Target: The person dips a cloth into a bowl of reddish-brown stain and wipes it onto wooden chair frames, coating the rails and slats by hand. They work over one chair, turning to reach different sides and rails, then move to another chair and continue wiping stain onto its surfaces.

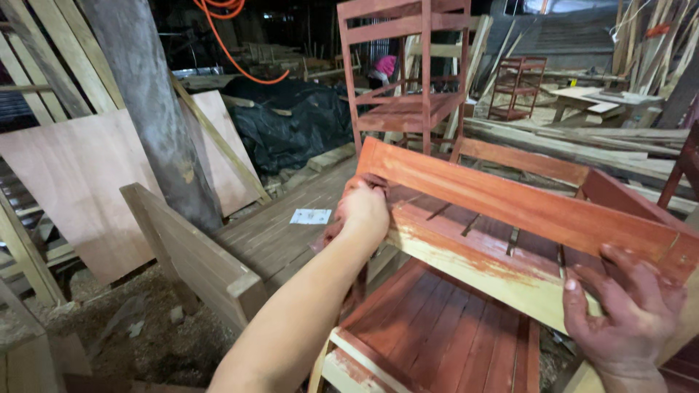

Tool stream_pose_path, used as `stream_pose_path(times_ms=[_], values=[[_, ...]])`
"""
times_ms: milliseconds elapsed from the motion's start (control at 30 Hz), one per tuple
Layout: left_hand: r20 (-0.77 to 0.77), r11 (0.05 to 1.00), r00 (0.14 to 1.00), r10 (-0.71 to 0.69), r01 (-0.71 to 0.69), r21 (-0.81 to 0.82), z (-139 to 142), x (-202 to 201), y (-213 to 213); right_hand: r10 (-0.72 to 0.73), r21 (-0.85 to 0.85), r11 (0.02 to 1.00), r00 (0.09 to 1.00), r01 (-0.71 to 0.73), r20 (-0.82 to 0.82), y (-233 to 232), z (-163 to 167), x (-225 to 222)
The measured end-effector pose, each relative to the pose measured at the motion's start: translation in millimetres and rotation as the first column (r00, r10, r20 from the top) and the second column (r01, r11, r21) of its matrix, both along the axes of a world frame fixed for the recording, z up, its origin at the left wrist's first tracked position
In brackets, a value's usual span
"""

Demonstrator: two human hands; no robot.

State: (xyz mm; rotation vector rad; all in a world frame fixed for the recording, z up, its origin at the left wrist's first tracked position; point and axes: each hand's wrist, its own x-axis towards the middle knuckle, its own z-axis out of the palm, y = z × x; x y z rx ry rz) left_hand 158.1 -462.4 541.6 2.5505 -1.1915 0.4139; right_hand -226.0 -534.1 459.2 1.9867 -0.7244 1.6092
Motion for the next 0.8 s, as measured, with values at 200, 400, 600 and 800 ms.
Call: stream_pose_path(times_ms=[200,400,600,800], values=[[0.049,0.983,0.989,-0.136,0.141,-0.116,-0.4,5.4,12.6,-0.049,-0.002,0.999,0.998,0.049,-0.031,-4.7,3.3,-2.7],[0.015,0.954,0.983,-0.181,0.179,-0.241,-3.7,2.3,34.6,-0.074,0.028,0.997,0.997,0.075,-0.031,-11.5,0.6,-7.6],[0.089,0.978,0.985,-0.148,0.159,-0.132,-5.0,10.4,36.6,-0.063,0.037,0.997,0.998,0.064,-0.021,-3.0,-0.1,-5.6],[0.076,0.997,0.995,-0.070,0.072,-0.025,-2.9,11.3,-10.4,-0.047,-0.001,0.999,0.999,0.047,-0.017,-4.6,0.6,-5.7]])
